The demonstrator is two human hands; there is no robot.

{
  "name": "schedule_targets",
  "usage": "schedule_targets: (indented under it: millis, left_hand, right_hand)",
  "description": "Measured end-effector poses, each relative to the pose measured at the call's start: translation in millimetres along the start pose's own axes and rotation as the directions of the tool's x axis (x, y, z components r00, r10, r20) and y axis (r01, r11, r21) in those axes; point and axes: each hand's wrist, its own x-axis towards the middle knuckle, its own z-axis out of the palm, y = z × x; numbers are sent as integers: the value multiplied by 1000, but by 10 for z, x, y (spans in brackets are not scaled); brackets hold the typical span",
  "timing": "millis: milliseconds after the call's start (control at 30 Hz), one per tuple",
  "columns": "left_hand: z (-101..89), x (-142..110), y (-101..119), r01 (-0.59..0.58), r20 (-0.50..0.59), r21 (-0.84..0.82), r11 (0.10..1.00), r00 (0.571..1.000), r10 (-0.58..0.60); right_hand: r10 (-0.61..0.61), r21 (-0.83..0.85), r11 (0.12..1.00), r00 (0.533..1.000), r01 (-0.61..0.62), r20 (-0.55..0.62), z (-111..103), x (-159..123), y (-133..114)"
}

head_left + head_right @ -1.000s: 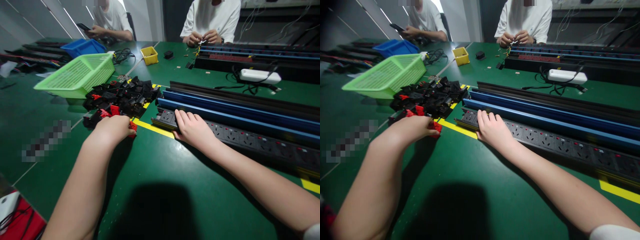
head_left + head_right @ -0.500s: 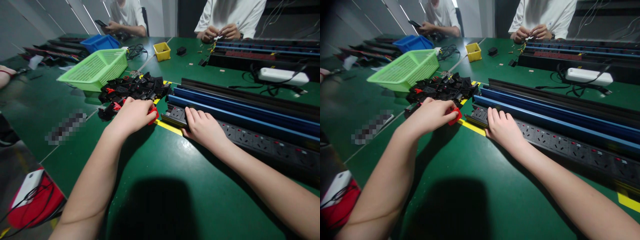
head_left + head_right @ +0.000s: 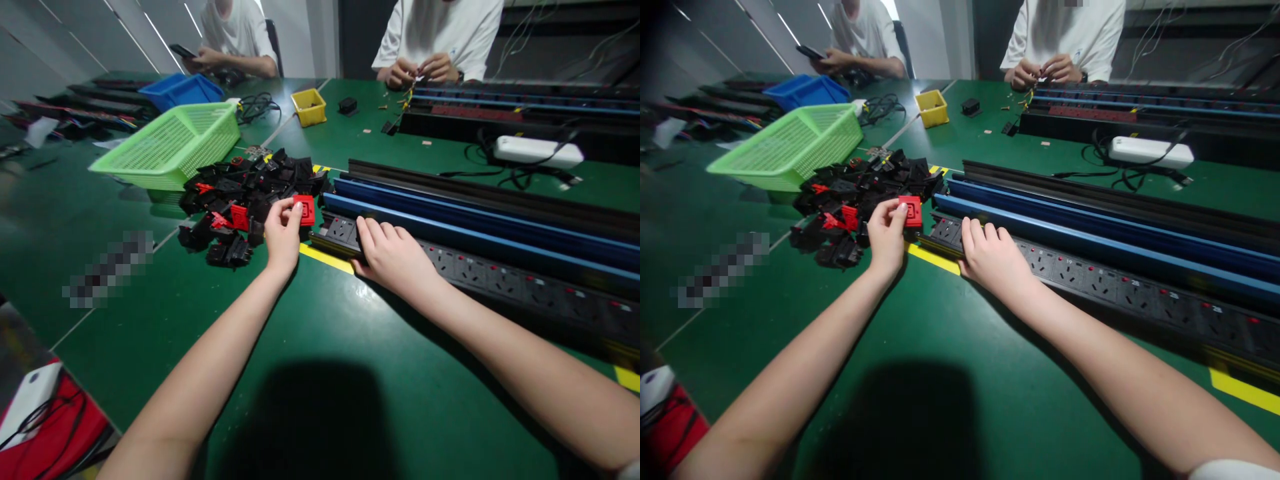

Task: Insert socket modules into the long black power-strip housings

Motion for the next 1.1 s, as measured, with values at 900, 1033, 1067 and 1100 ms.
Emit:
schedule_targets:
  millis: [900,1033,1067,1100]
  left_hand:
    - [3,-36,91,-172,283,184,968,952,115]
    - [12,-29,87,-37,198,111,993,980,14]
    - [13,-22,78,-21,178,102,995,984,3]
    - [13,-16,68,-14,158,100,995,987,-2]
  right_hand:
    - [8,9,1000,1000,-8,10,26,-4,6]
    - [8,8,1000,1000,-8,10,24,-5,4]
    - [8,8,1000,1000,-8,10,24,-5,3]
    - [7,7,1000,1000,-7,10,23,-6,2]
